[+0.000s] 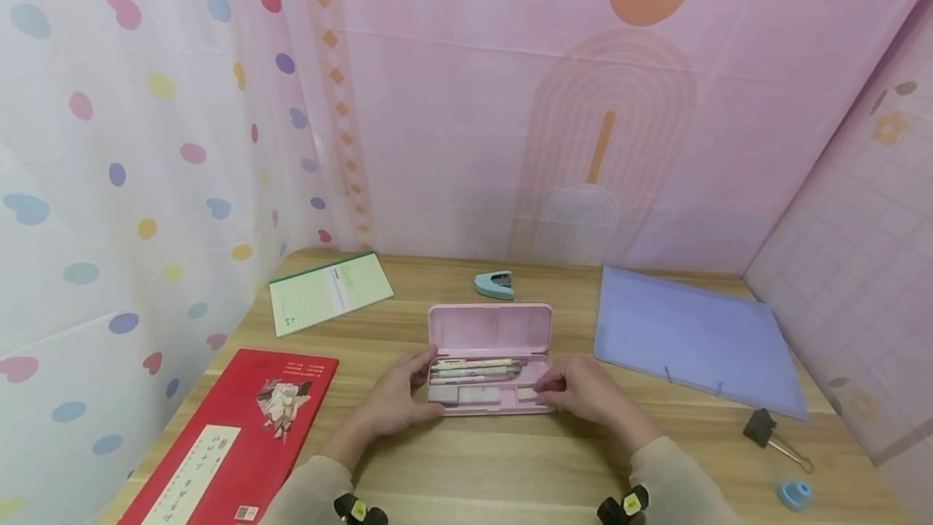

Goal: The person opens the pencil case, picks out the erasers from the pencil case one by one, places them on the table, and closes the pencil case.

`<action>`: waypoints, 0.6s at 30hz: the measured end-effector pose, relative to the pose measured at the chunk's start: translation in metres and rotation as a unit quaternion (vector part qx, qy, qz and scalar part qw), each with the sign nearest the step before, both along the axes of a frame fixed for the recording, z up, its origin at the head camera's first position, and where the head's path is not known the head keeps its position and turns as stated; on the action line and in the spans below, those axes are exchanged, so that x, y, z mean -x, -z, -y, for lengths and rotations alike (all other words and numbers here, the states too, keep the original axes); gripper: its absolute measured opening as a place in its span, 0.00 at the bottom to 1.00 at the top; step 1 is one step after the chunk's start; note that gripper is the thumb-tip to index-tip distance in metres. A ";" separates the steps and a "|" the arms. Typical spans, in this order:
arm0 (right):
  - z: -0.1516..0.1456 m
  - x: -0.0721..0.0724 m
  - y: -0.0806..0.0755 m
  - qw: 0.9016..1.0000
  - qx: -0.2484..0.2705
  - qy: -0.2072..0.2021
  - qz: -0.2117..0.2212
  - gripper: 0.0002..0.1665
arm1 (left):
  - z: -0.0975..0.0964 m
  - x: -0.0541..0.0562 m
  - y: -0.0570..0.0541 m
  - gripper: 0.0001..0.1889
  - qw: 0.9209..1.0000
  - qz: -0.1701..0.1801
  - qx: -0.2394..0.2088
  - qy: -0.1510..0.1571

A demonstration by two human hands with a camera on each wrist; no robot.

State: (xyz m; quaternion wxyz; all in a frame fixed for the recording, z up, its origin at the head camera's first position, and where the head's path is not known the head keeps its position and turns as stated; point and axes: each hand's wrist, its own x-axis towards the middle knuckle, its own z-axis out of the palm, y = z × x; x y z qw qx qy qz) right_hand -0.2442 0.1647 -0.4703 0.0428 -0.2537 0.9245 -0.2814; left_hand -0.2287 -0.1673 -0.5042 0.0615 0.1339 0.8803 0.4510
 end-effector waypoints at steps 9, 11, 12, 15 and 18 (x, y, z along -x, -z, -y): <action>0.000 0.006 -0.005 0.999 -0.016 -0.025 0.030 0.04 | 0.001 0.000 -0.001 0.52 1.000 0.002 0.003 0.001; 0.000 0.008 -0.006 0.999 -0.024 -0.032 0.033 0.04 | 0.000 0.000 -0.001 0.52 1.000 0.001 0.005 0.001; 0.000 0.008 -0.006 0.999 -0.028 -0.036 0.031 0.05 | 0.000 0.000 -0.001 0.52 1.000 0.001 0.005 0.001; 0.000 0.010 -0.006 0.998 -0.039 -0.045 0.020 0.07 | 0.000 0.000 -0.002 0.52 1.000 -0.001 0.007 0.000; 0.001 0.011 -0.007 0.997 -0.049 -0.052 0.009 0.07 | 0.000 -0.001 -0.002 0.52 1.000 0.000 0.009 0.000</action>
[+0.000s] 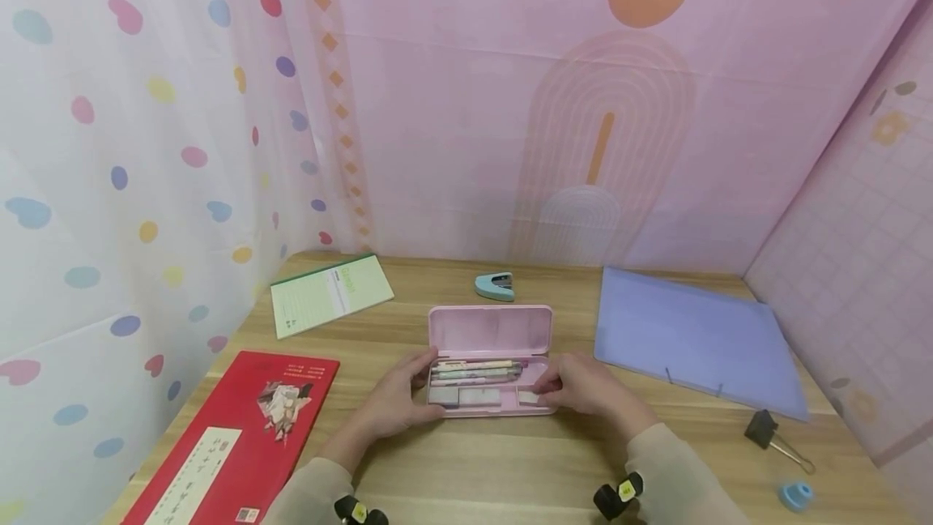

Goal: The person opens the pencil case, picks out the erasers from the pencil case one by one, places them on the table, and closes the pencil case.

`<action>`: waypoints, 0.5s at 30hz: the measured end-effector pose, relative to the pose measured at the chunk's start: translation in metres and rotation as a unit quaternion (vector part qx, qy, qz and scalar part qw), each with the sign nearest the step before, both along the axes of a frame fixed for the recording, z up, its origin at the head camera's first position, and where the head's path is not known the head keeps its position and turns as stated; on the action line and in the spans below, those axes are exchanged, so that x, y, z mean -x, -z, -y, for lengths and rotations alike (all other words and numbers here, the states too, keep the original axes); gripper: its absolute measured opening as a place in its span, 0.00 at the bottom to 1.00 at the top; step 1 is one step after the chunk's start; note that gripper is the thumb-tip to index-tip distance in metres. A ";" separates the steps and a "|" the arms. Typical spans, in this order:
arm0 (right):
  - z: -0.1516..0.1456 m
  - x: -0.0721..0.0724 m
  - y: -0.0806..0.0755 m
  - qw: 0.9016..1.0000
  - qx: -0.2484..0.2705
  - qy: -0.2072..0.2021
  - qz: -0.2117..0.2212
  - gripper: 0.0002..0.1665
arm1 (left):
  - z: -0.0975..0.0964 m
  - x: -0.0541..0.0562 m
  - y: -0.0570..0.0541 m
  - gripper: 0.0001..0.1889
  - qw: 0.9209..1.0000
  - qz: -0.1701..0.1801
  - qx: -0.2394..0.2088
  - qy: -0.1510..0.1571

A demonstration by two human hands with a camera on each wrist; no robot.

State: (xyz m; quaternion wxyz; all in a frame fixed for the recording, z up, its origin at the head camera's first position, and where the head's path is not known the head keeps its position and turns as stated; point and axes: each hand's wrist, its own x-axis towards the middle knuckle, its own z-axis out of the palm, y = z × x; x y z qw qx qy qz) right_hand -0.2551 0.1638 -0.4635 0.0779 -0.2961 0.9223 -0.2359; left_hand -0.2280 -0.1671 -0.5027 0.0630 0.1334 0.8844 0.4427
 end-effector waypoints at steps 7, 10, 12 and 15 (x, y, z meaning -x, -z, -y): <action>0.004 0.001 -0.002 0.999 -0.038 0.001 -0.008 0.08 | 0.000 0.000 -0.001 0.52 1.000 0.000 -0.002 0.004; 0.005 0.000 -0.002 0.999 -0.040 -0.009 -0.015 0.07 | 0.001 0.001 0.000 0.52 1.000 -0.001 -0.003 0.004; 0.004 -0.001 -0.002 0.999 -0.032 -0.018 -0.018 0.07 | 0.001 0.001 0.001 0.52 1.000 0.001 -0.004 0.003; 0.002 -0.002 0.001 0.999 -0.024 -0.031 -0.031 0.06 | 0.001 0.001 0.001 0.52 1.000 0.002 -0.002 0.001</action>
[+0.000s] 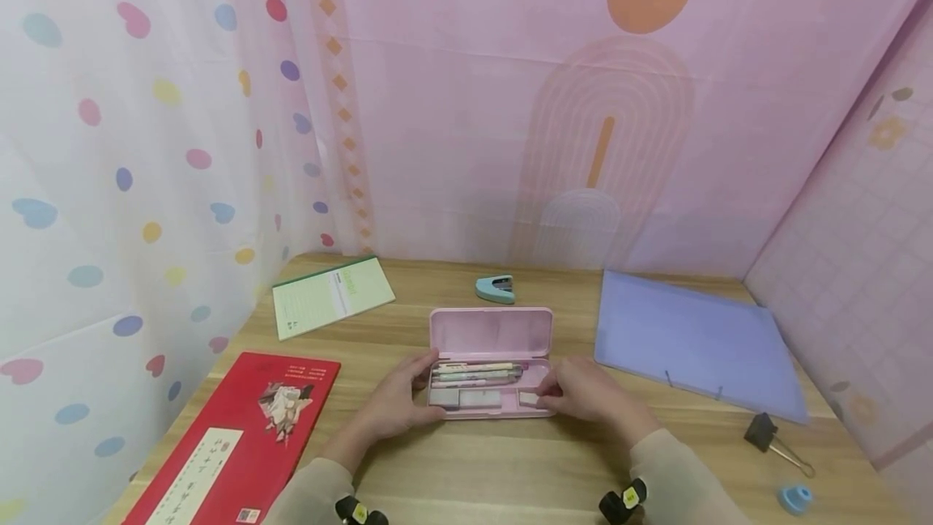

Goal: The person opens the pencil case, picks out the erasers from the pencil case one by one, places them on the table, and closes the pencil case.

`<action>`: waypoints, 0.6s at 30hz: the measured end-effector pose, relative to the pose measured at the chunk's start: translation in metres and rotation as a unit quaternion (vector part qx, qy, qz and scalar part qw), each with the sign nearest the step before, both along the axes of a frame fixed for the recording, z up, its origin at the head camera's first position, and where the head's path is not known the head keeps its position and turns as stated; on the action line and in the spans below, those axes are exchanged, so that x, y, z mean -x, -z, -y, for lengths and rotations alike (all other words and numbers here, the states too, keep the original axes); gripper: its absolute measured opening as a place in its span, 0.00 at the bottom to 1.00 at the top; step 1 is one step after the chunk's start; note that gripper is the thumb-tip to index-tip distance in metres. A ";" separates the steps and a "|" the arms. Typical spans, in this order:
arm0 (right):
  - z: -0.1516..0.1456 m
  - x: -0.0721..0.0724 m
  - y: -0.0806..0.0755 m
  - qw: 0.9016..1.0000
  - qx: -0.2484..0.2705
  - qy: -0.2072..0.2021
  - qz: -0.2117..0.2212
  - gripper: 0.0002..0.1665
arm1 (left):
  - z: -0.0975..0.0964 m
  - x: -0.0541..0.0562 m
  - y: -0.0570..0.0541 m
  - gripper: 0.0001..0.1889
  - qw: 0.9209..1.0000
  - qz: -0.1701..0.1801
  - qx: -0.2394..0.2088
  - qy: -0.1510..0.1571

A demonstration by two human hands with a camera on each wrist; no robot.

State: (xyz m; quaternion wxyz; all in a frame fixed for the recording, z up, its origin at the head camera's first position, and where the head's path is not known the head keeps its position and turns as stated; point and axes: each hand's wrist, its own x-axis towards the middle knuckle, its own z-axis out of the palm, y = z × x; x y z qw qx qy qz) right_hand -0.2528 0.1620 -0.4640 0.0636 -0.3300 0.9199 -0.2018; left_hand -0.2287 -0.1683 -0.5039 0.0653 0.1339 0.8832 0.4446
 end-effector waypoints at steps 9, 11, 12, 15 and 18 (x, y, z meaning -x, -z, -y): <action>-0.016 -0.009 0.000 0.996 0.075 0.050 -0.011 0.01 | -0.001 0.000 0.001 0.51 1.000 0.004 -0.002 0.000; -0.025 -0.013 -0.003 0.994 0.093 0.061 -0.018 0.02 | -0.001 0.000 0.001 0.52 1.000 0.003 0.000 0.000; -0.030 -0.014 -0.004 0.993 0.098 0.065 -0.026 0.03 | -0.001 0.000 0.001 0.52 1.000 0.003 0.001 0.000; -0.049 -0.020 -0.004 0.990 0.116 0.072 -0.046 0.04 | -0.001 0.000 0.001 0.52 1.000 0.002 0.003 0.000; -0.070 -0.025 0.001 0.988 0.123 0.073 -0.059 0.04 | 0.000 0.000 0.000 0.52 1.000 0.003 0.001 -0.003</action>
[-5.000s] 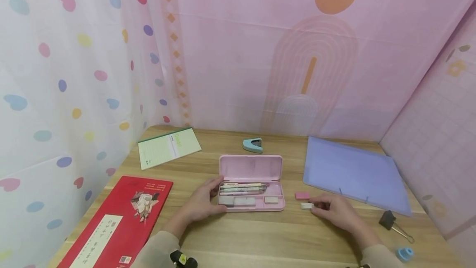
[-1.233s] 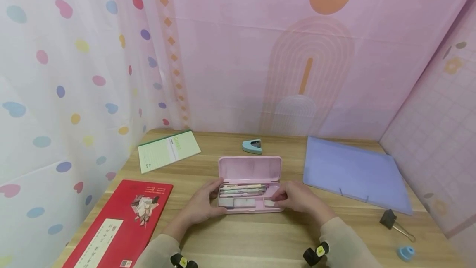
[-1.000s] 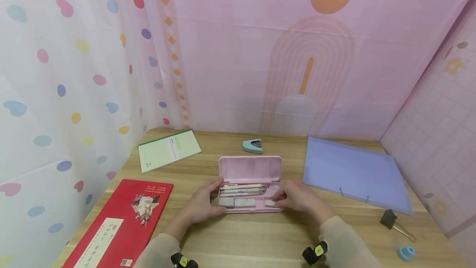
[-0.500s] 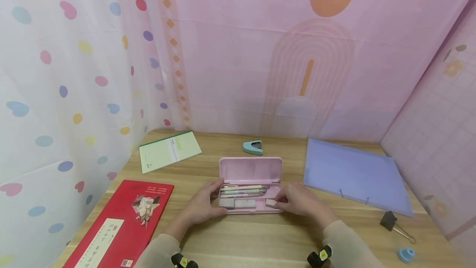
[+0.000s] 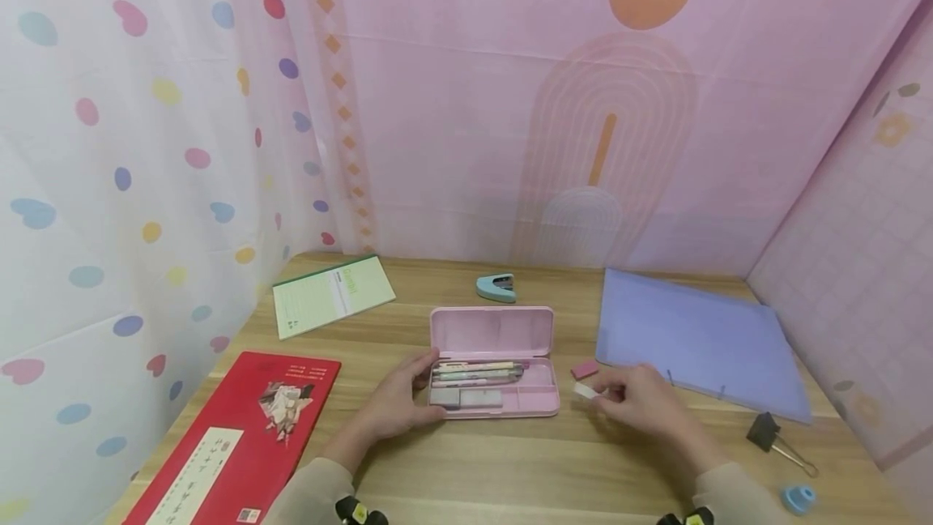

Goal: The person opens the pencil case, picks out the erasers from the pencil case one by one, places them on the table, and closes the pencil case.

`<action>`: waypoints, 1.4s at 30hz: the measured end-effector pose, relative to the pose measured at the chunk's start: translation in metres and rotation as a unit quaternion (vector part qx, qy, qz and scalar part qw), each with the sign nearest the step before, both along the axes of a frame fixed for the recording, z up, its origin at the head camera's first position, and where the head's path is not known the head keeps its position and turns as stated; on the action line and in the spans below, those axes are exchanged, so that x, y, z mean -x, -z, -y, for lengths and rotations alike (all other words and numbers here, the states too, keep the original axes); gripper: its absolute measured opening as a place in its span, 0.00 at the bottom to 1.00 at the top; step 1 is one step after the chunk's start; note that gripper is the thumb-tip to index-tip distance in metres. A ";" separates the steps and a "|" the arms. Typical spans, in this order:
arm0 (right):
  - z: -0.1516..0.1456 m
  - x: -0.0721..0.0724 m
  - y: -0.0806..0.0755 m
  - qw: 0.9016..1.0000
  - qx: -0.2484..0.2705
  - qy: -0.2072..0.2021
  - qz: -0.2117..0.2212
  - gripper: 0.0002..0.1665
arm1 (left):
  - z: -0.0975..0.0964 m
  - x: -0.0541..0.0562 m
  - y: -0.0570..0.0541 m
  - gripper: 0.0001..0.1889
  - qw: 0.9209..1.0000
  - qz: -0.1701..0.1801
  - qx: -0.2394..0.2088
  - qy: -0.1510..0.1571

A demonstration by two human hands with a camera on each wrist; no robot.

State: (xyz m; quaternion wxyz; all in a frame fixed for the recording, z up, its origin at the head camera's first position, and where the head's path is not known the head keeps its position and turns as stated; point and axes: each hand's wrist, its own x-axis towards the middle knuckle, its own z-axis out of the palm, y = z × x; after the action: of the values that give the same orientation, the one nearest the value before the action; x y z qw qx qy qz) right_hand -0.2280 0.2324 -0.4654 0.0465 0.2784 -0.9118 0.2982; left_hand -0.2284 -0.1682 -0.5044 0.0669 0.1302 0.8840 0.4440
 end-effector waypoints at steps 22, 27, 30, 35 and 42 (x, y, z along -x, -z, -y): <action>-0.037 -0.012 0.028 0.991 0.035 0.008 0.125 0.10 | -0.002 -0.001 -0.003 0.51 1.000 0.008 -0.003 -0.002; -0.034 -0.011 0.031 0.992 0.033 0.033 0.120 0.09 | -0.001 0.000 -0.001 0.51 1.000 0.009 -0.005 -0.007; -0.029 -0.009 0.032 0.992 0.030 0.047 0.110 0.08 | -0.001 0.000 0.000 0.52 1.000 0.011 -0.003 -0.008; -0.025 -0.007 0.035 0.992 0.019 0.072 0.098 0.10 | -0.001 0.000 0.000 0.52 1.000 0.014 -0.001 -0.008; -0.017 -0.004 0.034 0.992 0.001 0.104 0.077 0.12 | -0.002 0.000 -0.001 0.52 1.000 0.011 -0.006 -0.007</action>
State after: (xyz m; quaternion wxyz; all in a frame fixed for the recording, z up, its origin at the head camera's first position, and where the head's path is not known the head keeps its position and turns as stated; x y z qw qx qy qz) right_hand -0.2240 0.2493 -0.4990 0.0074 0.1580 -0.9366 0.3127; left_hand -0.2285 -0.1663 -0.5035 0.0725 0.1195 0.8815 0.4511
